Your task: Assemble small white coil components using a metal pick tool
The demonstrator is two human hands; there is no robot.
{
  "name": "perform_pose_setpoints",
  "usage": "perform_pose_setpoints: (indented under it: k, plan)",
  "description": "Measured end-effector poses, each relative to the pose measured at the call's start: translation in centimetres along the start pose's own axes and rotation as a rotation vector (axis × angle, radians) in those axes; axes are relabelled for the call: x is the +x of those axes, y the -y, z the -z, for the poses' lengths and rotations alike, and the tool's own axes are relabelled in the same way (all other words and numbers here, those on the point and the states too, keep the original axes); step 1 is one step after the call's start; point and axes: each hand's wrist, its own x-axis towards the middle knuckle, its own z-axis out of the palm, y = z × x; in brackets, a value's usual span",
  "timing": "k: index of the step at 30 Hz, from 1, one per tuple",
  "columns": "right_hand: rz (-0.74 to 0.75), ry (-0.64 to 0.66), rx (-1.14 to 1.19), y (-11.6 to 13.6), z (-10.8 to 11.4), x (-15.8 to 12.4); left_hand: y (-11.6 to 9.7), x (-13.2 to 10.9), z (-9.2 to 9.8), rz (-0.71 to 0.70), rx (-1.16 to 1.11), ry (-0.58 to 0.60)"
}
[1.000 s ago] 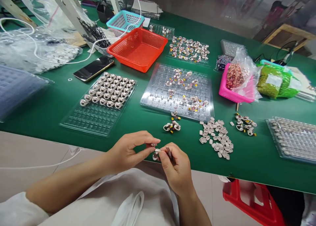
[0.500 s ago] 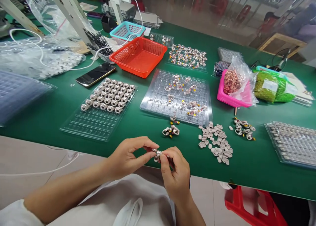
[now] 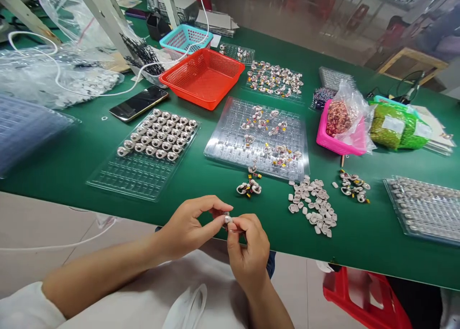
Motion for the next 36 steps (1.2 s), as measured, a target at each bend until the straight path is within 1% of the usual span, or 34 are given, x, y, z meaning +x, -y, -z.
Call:
perform_pose_setpoints:
  k: [5, 10, 13, 15, 18, 20, 23, 25, 29, 31, 34, 36]
  plan:
    - [0.005, -0.03, -0.029, -0.4, -0.2, -0.2, 0.5, -0.2, -0.2, -0.028, -0.006, -0.005]
    - [-0.072, -0.043, 0.026, -0.6, -0.6, -0.3, 1.2, -0.3, -0.3, -0.142, -0.045, 0.022]
    - [-0.117, -0.052, 0.083, -0.6, -0.8, -0.2, 1.5, -0.2, -0.2, -0.167, -0.089, 0.019]
    - [-0.143, -0.054, 0.112, -0.6, -0.8, -0.2, 1.5, -0.1, -0.1, -0.142, -0.133, 0.019]
    - [-0.154, -0.051, 0.132, -0.7, -0.8, -0.2, 1.3, 0.0, 0.3, -0.062, -0.183, 0.052]
    - [-0.124, -0.056, 0.131, -0.6, -0.9, -0.2, 1.1, -0.1, 0.6, -0.019, -0.177, 0.072]
    - [-0.037, -0.081, 0.098, -0.4, -1.2, -0.1, 0.9, -0.1, 0.9, 0.029, -0.128, 0.084]
    - [0.003, -0.112, 0.063, -0.4, -1.4, 0.1, 0.8, 0.0, 1.0, 0.049, -0.099, 0.085]
    - [0.01, -0.147, 0.085, -0.4, -1.8, 0.2, 1.2, 0.0, 1.0, 0.079, -0.076, 0.06]
    - [-0.075, -0.136, 0.153, -0.4, -1.7, 0.1, 1.5, 0.0, 0.9, 0.096, -0.079, 0.047]
    - [-0.327, -0.066, 0.342, -0.4, -1.4, 0.2, 1.9, 0.0, 1.0, 0.092, -0.085, 0.042]
    - [-0.453, -0.001, 0.467, -0.3, -1.1, 0.5, 1.9, 0.2, 1.0, 0.059, -0.069, 0.053]
